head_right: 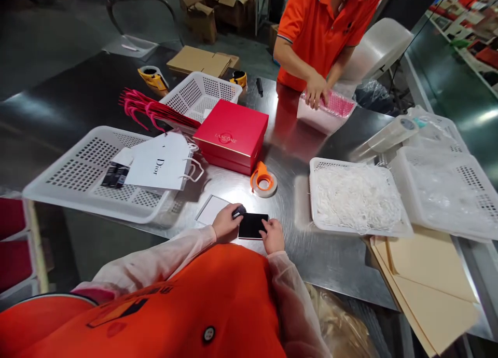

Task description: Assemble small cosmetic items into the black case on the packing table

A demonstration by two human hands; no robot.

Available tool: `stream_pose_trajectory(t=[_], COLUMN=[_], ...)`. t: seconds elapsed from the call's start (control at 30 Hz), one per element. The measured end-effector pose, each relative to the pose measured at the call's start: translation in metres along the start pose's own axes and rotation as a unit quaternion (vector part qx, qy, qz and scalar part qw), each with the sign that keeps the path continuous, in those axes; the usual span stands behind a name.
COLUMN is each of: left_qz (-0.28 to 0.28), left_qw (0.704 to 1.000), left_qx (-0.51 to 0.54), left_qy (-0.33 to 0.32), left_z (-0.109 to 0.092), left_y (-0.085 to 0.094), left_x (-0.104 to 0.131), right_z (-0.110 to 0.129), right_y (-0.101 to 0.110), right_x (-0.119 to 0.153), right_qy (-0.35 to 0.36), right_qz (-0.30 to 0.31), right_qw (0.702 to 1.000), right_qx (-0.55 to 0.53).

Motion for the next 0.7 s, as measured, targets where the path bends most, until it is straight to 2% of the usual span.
stream_pose_trajectory(t=[0.1, 0.23, 0.43, 0.7], left_qz=[0.031, 0.059, 0.078, 0.063], left_qw=[0.996, 0.990, 0.985, 0.991], left_qx=[-0.075, -0.121, -0.154, -0.118], left_qy=[-0.047, -0.042, -0.020, -0.023], left_z=[-0.014, -0.024, -0.020, -0.012], left_y=[-0.003, -0.012, -0.019, -0.009], left_x=[-0.006, -0.018, -0.026, -0.012], right_z=[0.000, 0.003, 0.007, 0.010], right_y=[0.003, 0.005, 0.006, 0.008], right_x=[-0.006, -0.012, -0.019, -0.021], right_qy=[-0.002, -0.010, -0.022, -0.021], right_qz=[0.027, 0.051, 0.079, 0.096], right_qw=[1.000, 0.998, 0.996, 0.994], right_qx=[0.016, 0.028, 0.044, 0.046])
Point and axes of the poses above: each hand's wrist, its own x-axis away from the middle knuckle, its own y-axis out of the back of the hand, z = x × y, the point moved 4 cm from there along -x, towards the middle knuckle, and after that the axes turned 6 degrees about y, right-handed, at the moved point
